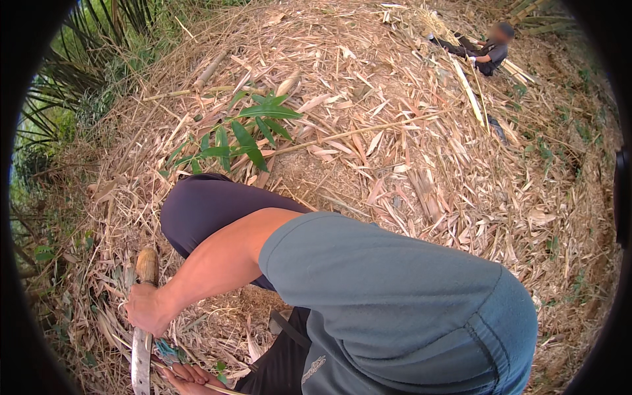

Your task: The person sits on the ground in a bamboo grove and uses a large knife to shave the outer layer off a long bamboo stick. They repeatedly scrape the stick to smooth it and then cut it into smaller pieces.

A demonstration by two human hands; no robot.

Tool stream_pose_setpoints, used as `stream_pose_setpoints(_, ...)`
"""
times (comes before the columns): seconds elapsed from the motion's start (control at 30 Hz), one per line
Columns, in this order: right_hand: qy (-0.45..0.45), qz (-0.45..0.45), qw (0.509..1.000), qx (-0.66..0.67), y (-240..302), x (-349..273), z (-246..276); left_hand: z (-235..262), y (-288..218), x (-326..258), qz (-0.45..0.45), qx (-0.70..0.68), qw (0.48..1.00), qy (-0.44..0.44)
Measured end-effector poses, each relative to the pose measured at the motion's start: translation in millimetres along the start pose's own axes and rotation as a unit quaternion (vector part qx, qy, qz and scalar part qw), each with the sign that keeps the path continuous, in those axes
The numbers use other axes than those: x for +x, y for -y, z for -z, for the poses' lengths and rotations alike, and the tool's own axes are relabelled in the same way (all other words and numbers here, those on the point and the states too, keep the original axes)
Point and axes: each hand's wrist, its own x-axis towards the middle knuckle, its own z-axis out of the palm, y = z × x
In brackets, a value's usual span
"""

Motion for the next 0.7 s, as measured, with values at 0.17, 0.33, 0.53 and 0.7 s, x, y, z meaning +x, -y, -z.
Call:
stream_pose_setpoints(0.17, 0.001, -0.001, 1.0, 0.003, -2, -5, 4, 6, -5, 2, 0.017, 0.127, 0.991, -0.044)
stream_pose_setpoints(0.33, 0.011, 0.001, 1.0, 0.003, 0, -6, 8, 8, -6, 0, 0.018, 0.108, 0.993, -0.036)
stream_pose_setpoints(0.53, -0.007, 0.013, 1.0, 0.008, -2, -5, 0, -11, -14, -17, 0.011, 0.016, 1.0, -0.011)
stream_pose_setpoints(0.7, 0.004, 0.014, 1.0, 0.001, -2, -5, -1, -15, -16, -22, 0.015, -0.001, 1.0, 0.003)
